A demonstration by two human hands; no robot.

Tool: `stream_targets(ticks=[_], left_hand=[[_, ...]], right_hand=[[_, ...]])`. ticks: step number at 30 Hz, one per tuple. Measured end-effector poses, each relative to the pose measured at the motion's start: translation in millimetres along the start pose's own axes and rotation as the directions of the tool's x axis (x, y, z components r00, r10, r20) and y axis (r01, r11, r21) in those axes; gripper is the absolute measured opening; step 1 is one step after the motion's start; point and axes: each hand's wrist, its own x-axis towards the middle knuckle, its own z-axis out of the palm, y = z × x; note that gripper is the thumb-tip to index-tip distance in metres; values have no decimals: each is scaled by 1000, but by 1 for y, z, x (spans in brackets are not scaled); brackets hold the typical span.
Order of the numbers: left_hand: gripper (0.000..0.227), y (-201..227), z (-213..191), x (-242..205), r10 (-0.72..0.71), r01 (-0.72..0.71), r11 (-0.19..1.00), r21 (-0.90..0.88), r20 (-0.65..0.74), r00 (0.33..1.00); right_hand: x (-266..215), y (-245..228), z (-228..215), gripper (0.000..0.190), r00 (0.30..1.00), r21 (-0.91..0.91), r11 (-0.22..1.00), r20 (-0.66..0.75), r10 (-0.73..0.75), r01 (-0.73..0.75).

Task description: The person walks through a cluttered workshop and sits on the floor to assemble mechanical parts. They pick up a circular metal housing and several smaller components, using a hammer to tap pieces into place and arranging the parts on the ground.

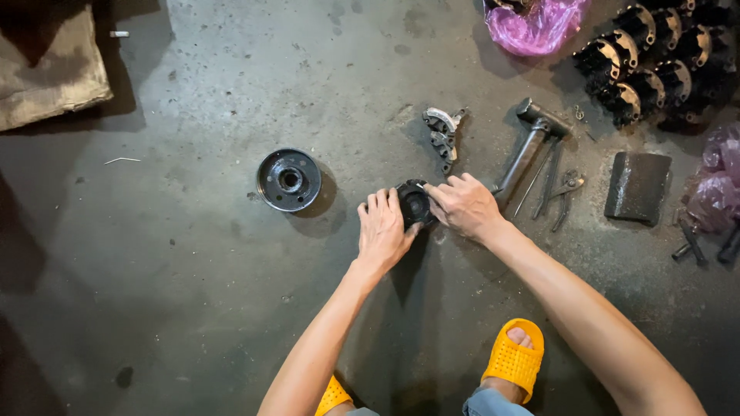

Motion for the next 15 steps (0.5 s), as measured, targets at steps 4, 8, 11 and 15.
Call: stream_targets(ticks=[4, 8, 11, 15], left_hand=[[83, 0, -2, 1, 2, -1, 1000, 12, -36, 999], [64, -6, 7, 5, 6, -9, 1000, -25, -126, 992], [37, -13, 13, 23, -13, -8, 995, -104, -197, 980], [26, -20, 27, 54, -78, 50, 984, -169, -165, 983]], right_hand=[[-1, 3, 2, 9, 1000, -5, 1000, 18, -24, 24], [-10, 14, 16, 19, 992, -38, 994, 77, -100, 103], [-15, 28, 38, 19, 975, -41, 985, 152, -162, 170], [6, 36, 20, 20, 938, 10, 977, 279, -206, 212]])
